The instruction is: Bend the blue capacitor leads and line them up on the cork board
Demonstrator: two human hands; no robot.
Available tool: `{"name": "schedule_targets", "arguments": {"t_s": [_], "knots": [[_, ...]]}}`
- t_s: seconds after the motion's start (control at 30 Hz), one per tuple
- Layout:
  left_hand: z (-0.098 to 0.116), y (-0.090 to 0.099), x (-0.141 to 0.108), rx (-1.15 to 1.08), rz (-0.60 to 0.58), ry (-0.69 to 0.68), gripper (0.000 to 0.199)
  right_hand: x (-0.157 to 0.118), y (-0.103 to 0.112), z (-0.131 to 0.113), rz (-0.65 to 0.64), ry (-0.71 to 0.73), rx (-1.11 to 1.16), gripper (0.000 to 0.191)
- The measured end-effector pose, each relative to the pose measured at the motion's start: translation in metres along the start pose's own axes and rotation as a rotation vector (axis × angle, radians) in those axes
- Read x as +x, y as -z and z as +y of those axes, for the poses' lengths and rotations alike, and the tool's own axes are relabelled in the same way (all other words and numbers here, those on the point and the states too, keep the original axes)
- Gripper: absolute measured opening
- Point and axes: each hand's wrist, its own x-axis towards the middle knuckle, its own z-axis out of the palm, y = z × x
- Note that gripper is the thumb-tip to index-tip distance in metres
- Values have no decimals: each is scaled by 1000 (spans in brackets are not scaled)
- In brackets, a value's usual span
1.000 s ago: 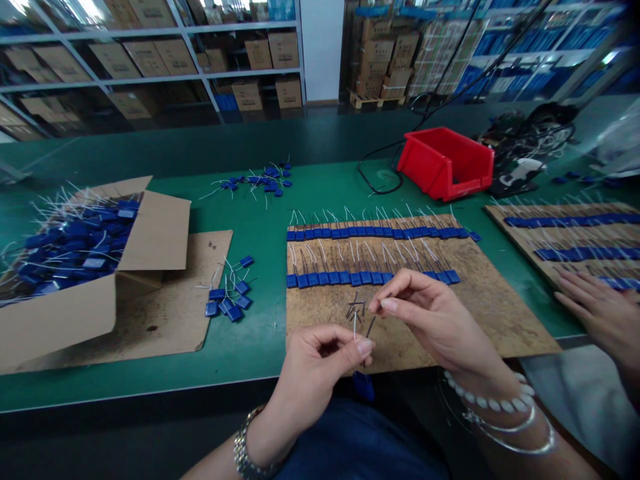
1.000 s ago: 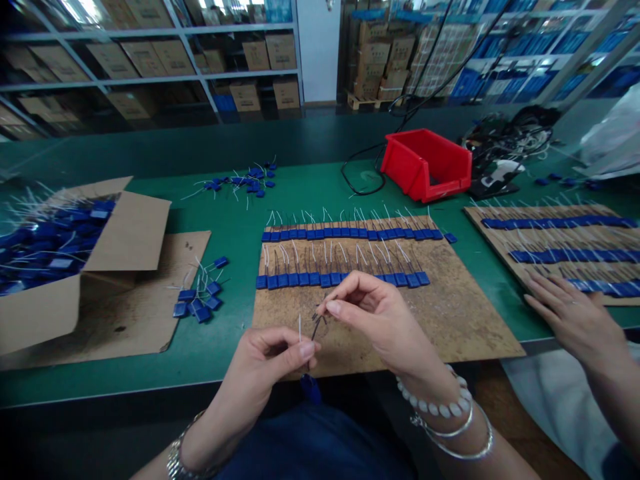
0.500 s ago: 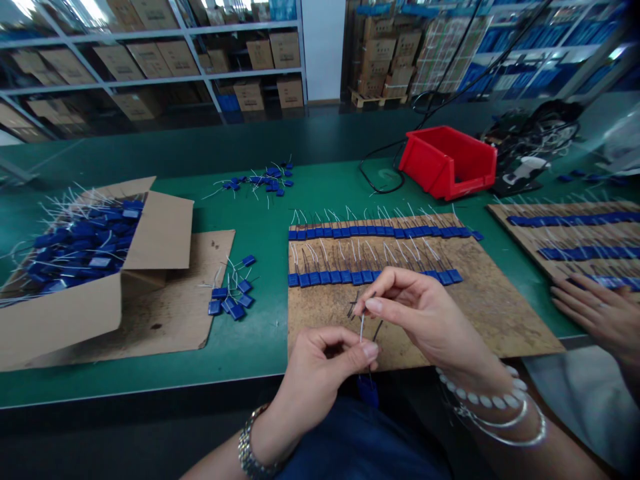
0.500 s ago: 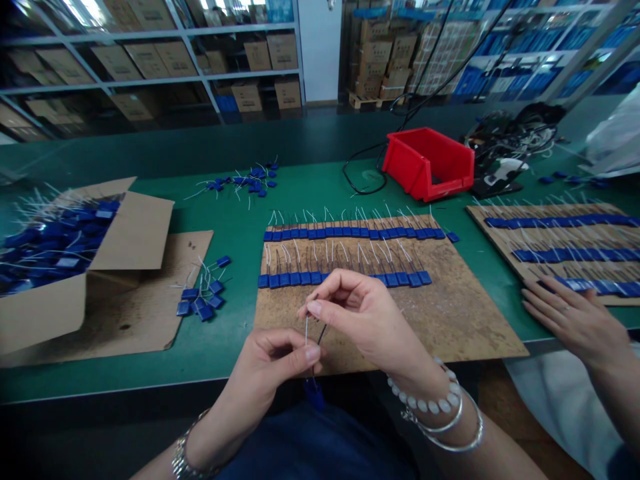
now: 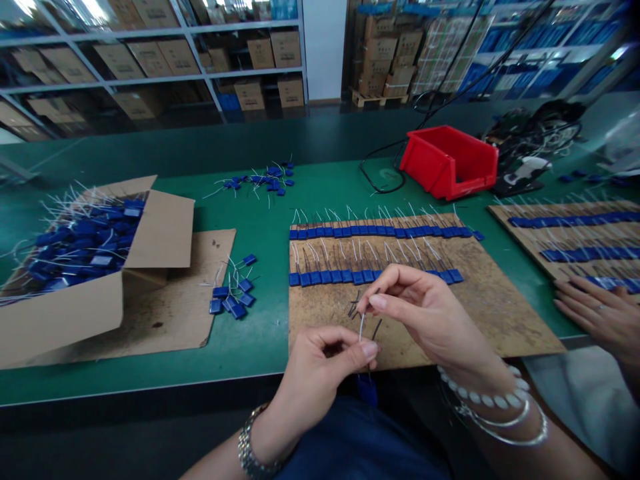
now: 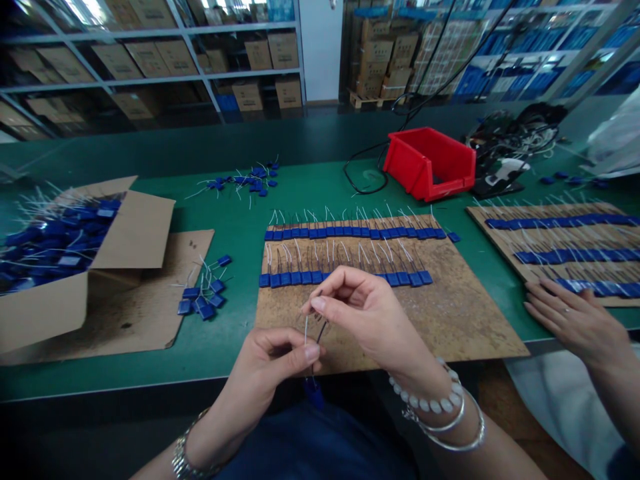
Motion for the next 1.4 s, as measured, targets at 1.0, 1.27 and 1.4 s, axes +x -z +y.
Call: {"name": "schedule_targets", "arguments": {"t_s": [1.0,1.27,1.4], "knots": [[-1,-1,1,14,-1,-20,33,-1,3,-6,-111,4,-135,4],[8,2,5,194,138,-188,31,-11,19,-11,-221,-7,-460,51],[7,4,10,155,208,-282,24,-22,11,9,-258,-138,-422,52]]}}
